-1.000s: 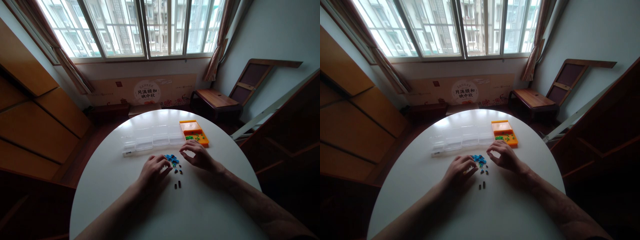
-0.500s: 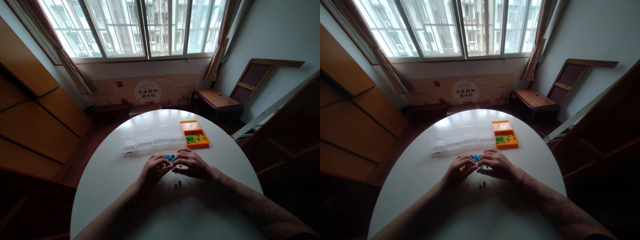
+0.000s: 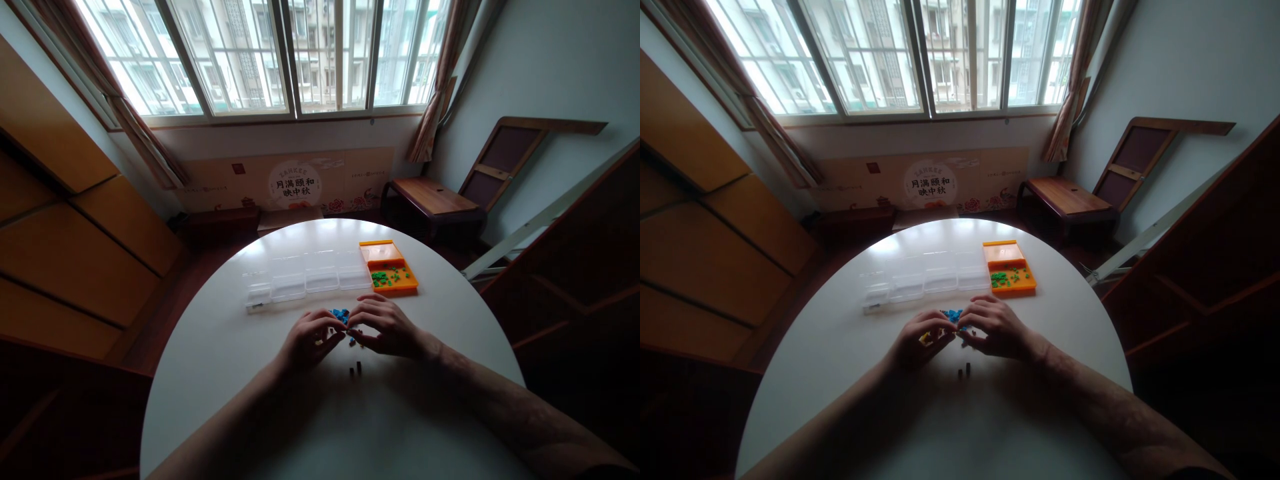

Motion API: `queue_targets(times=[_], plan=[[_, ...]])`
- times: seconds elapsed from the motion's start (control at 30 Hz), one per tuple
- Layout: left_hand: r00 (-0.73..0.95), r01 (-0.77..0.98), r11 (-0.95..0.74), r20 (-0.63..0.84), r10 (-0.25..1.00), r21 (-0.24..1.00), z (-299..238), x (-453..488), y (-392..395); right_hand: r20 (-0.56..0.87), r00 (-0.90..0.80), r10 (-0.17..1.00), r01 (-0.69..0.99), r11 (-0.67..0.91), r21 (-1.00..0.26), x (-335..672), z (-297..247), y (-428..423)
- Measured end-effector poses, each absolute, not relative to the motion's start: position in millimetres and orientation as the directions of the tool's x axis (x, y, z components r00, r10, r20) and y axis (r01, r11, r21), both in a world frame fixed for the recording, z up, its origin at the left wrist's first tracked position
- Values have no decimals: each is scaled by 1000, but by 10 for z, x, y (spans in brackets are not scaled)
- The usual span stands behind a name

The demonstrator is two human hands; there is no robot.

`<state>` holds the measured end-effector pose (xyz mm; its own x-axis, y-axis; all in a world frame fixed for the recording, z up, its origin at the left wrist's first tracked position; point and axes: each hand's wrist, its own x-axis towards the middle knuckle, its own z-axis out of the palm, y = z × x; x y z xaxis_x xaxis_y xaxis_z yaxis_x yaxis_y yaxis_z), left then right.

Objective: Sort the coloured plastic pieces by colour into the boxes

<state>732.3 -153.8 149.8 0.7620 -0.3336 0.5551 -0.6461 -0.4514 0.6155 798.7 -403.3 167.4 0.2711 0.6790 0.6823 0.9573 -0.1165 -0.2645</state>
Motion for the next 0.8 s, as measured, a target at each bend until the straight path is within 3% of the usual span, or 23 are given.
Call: queue_targets(times=[0.23, 0.43, 0.6, 0.8], plan=[[763, -641, -509, 554, -335, 575, 1553, 7305, -1557, 682, 296, 669, 950, -132, -283, 8006, 1661, -4048], [765, -600, -671, 557, -321, 437, 1605, 7241, -1547, 711, 384, 589, 922, -215, -321, 8121, 1667, -4175], [749, -620, -695, 540, -384, 364, 1544, 7233, -1523, 705, 605, 370, 783, -437, -442, 8351, 1639, -4417], [701, -676, -698, 498, -511, 234, 1485, 7260, -1501, 569, 791, 225, 572, -600, -559, 8628, 1478, -4670]])
